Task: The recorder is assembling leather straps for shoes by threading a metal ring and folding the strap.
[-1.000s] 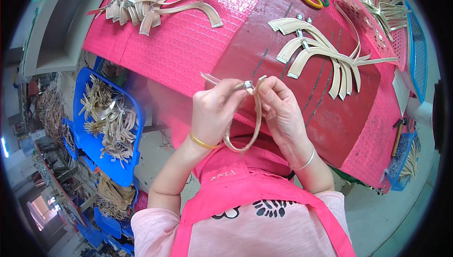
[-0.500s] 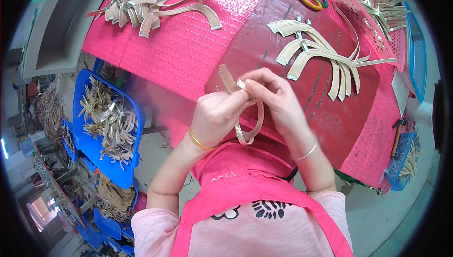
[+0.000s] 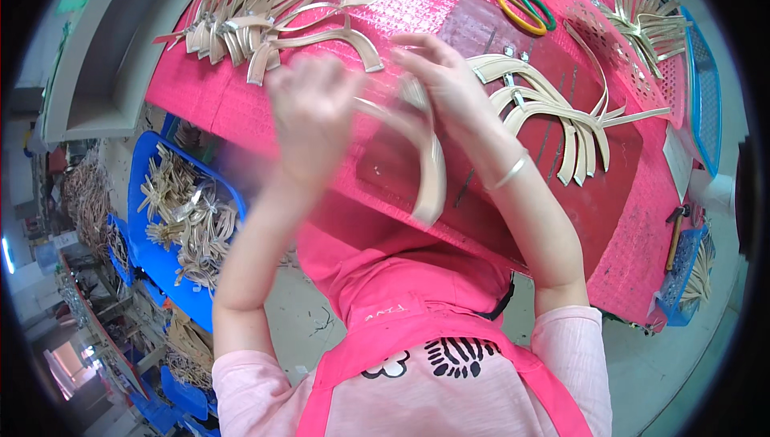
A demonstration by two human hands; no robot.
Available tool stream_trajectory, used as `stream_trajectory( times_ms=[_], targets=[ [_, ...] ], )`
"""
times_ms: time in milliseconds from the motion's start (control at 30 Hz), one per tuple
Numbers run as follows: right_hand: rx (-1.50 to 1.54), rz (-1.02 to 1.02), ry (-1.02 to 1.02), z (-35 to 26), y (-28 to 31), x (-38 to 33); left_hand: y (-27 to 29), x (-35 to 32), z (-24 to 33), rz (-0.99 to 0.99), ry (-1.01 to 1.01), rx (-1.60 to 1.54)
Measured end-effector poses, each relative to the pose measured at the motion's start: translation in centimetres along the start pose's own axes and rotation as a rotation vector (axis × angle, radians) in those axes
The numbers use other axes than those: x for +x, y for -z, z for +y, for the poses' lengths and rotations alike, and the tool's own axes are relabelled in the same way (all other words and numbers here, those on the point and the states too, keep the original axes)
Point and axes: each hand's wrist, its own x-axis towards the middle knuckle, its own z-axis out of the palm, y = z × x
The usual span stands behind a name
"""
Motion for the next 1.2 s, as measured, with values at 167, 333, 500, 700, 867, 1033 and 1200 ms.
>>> stream_trajectory(
  times_ms=[167, 333, 500, 700, 867, 1033, 1200],
  targets=[
    [-0.268, 0.002, 0.017, -3.1, 7.6, -5.6, -3.1, 3.1, -9.8, -0.108, 0.266, 0.178],
    [-1.239, 0.286, 0.182, -6.1, 17.8, -8.9, -4.6, 7.0, 4.0, 0.012, -0.202, -0.578],
    [-1.868, 0.091, 0.466, -7.1, 20.5, -7.8, -8.2, 8.0, 13.6, -0.107, -0.33, -0.563],
    [-1.728, -0.037, 0.537, -8.2, 20.9, -8.6, -8.8, 7.6, 12.2, -0.069, -0.137, -0.644],
    [-1.725, -0.178, 0.307, -7.6, 22.6, -8.5, -8.9, 7.3, 13.0, -0.14, -0.118, -0.704],
    [-1.57, -0.097, 0.501, -7.8, 20.4, -8.6, -8.5, 8.4, 13.1, 0.122, -0.33, -0.795],
    [-1.532, -0.256, 0.492, -9.0, 18.3, -10.2, -3.5, 8.7, 9.6, -0.342, -0.278, -1.059]
  ],
)
